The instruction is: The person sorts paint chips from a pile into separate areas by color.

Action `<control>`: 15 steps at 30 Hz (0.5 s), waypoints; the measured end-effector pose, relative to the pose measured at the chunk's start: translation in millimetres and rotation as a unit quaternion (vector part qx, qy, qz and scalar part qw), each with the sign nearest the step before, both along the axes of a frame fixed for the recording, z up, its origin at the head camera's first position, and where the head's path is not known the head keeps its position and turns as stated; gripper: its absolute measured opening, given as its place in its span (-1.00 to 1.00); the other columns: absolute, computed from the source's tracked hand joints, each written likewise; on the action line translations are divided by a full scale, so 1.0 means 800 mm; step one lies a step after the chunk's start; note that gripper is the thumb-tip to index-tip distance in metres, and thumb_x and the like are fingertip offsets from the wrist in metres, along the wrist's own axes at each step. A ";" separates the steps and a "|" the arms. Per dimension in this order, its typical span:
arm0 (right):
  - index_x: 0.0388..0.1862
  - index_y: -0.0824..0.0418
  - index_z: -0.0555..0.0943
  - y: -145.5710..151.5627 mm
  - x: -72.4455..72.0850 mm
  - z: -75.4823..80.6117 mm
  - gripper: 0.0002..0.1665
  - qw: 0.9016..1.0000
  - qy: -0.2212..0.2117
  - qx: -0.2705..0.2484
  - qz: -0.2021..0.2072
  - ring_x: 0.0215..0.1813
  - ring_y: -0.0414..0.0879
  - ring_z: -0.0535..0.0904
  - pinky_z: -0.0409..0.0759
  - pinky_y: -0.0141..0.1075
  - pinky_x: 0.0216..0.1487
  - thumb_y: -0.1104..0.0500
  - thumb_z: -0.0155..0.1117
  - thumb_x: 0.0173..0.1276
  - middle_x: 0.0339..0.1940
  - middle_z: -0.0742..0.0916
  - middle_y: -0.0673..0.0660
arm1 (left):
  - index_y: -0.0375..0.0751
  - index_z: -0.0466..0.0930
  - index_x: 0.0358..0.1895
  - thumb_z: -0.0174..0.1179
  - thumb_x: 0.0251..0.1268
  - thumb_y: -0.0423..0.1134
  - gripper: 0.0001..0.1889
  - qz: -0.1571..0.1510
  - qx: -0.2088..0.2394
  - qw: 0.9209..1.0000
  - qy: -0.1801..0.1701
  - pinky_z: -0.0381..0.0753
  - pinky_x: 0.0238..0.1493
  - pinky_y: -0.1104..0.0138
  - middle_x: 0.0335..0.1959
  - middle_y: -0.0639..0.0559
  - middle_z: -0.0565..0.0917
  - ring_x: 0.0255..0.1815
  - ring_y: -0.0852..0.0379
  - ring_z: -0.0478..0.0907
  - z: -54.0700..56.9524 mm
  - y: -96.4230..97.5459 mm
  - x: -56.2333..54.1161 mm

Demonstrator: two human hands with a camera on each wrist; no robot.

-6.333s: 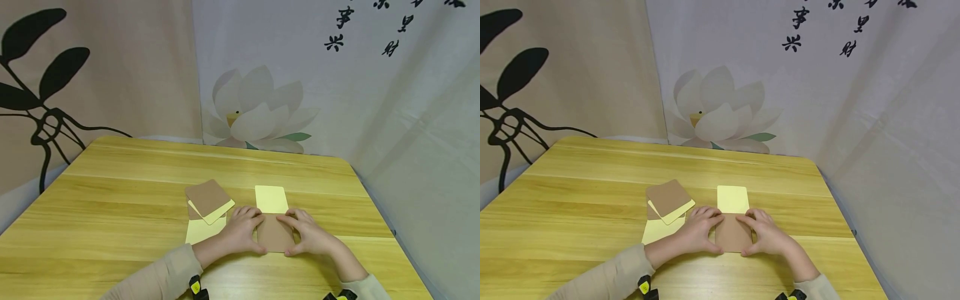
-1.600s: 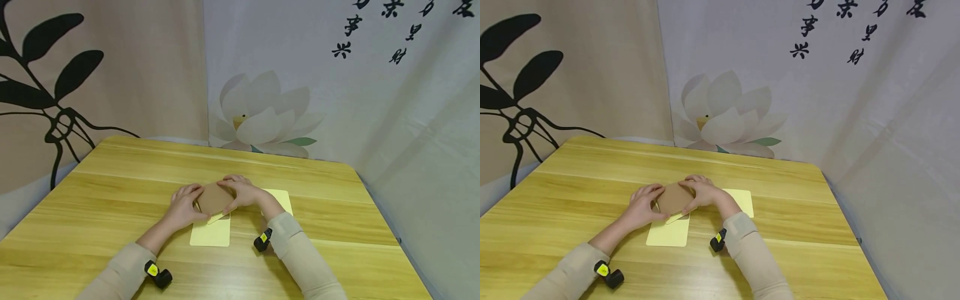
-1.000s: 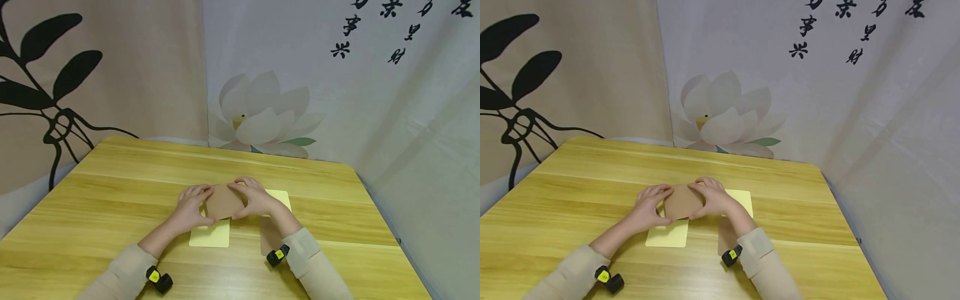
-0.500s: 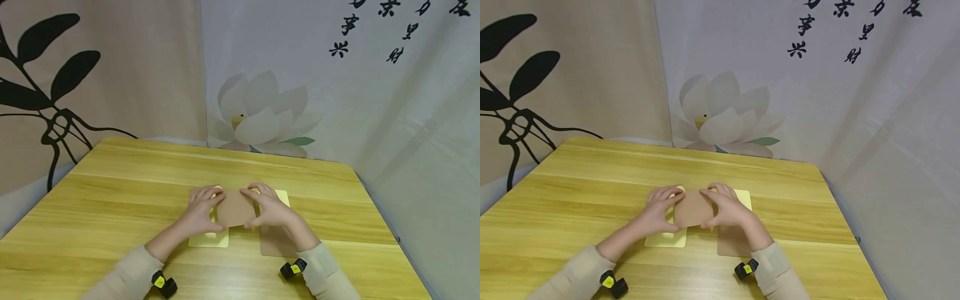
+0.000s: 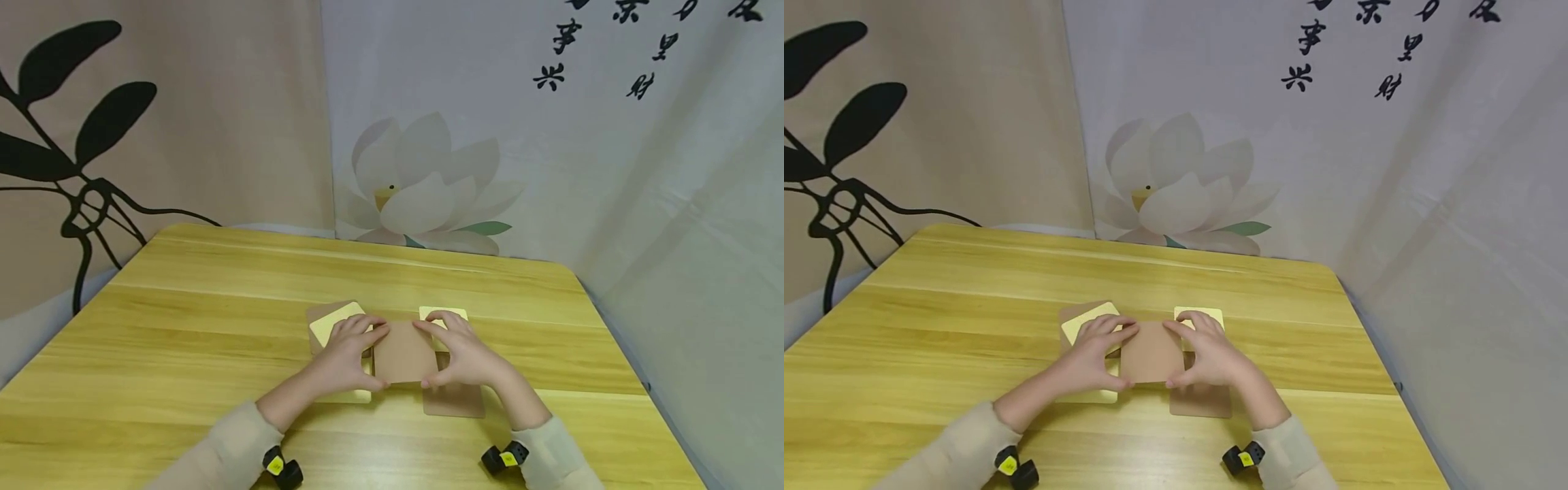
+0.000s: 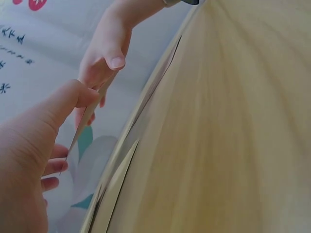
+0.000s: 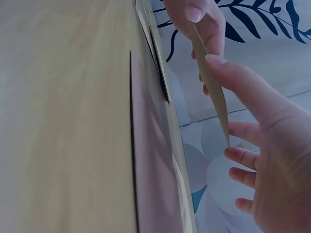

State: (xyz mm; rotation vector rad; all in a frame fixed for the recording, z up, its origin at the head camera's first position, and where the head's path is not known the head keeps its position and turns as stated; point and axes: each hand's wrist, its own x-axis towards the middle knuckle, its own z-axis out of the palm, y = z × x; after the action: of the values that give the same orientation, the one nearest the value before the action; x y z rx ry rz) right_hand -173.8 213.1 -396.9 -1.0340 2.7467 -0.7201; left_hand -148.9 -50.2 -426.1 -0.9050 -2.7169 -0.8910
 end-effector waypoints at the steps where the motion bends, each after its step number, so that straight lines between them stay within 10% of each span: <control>1: 0.45 0.00 0.31 0.003 0.002 0.001 0.16 1.000 -0.001 -0.001 -0.001 0.33 0.04 0.13 0.22 0.11 0.20 -0.24 0.58 -0.15 0.29 0.32 0.02 | -0.24 0.41 0.32 0.45 -0.26 0.14 -0.05 -0.004 0.000 1.000 -0.002 0.04 0.27 -0.09 0.28 -0.01 0.39 0.32 -0.02 0.18 0.000 0.003 0.000; 15: 0.42 0.05 0.34 0.047 0.027 -0.005 0.17 0.999 0.005 0.028 -0.019 0.25 0.03 0.21 0.25 0.08 0.16 -0.26 0.59 -0.20 0.21 0.35 0.01 | -0.16 0.40 0.35 0.40 -0.23 0.21 -0.05 -0.036 -0.047 0.998 -0.027 0.07 0.27 0.00 0.31 0.00 0.37 0.33 0.02 0.17 -0.007 0.050 0.005</control>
State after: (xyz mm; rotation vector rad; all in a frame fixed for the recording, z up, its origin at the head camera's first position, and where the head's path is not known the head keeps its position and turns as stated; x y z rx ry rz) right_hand -151.9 251.1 -401.2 -0.9806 2.7840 -0.6421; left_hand -145.0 -10.6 -431.3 -1.0160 -2.8097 -0.8169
